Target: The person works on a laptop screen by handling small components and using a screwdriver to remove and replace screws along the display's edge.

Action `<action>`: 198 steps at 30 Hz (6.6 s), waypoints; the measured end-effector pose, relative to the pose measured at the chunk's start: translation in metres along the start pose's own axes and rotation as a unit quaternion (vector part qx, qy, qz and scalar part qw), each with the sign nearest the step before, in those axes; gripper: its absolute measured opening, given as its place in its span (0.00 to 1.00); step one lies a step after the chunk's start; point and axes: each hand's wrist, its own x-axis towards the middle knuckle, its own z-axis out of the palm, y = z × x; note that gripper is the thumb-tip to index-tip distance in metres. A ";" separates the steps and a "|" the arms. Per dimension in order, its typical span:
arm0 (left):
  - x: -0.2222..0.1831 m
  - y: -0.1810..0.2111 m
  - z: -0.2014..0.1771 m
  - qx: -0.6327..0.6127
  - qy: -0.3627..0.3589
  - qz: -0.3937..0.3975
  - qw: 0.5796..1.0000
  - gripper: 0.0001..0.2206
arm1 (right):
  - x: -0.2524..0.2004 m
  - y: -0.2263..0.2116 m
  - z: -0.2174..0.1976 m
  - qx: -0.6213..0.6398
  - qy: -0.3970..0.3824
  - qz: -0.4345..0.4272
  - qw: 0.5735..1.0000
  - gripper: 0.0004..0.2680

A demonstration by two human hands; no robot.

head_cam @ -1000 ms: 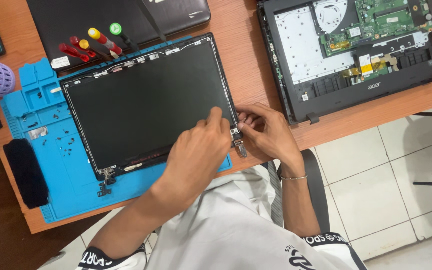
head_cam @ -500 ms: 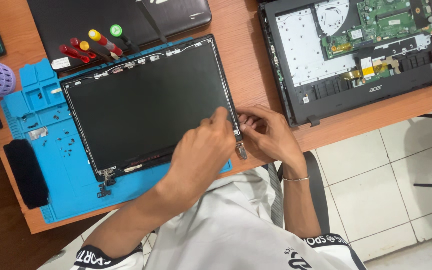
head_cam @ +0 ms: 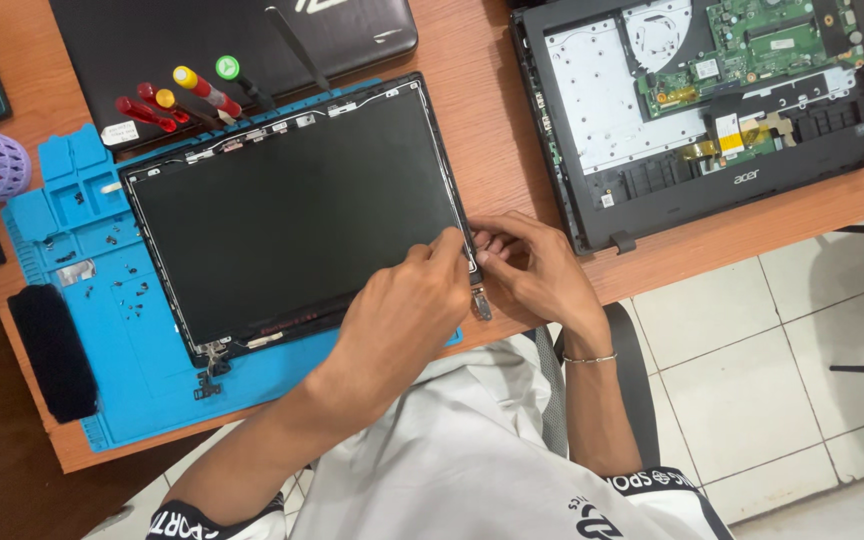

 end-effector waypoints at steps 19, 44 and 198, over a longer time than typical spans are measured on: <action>0.008 -0.011 -0.009 -0.082 0.010 0.011 0.997 0.12 | 0.000 0.002 0.001 -0.008 0.010 0.010 1.000 0.15; 0.013 0.003 0.004 -0.061 0.014 0.004 0.998 0.07 | 0.001 0.015 -0.001 -0.009 0.004 -0.004 1.000 0.15; -0.220 -0.080 0.055 -0.384 0.368 -0.437 0.725 0.06 | 0.032 -0.091 0.139 -0.135 -0.047 -0.098 0.985 0.06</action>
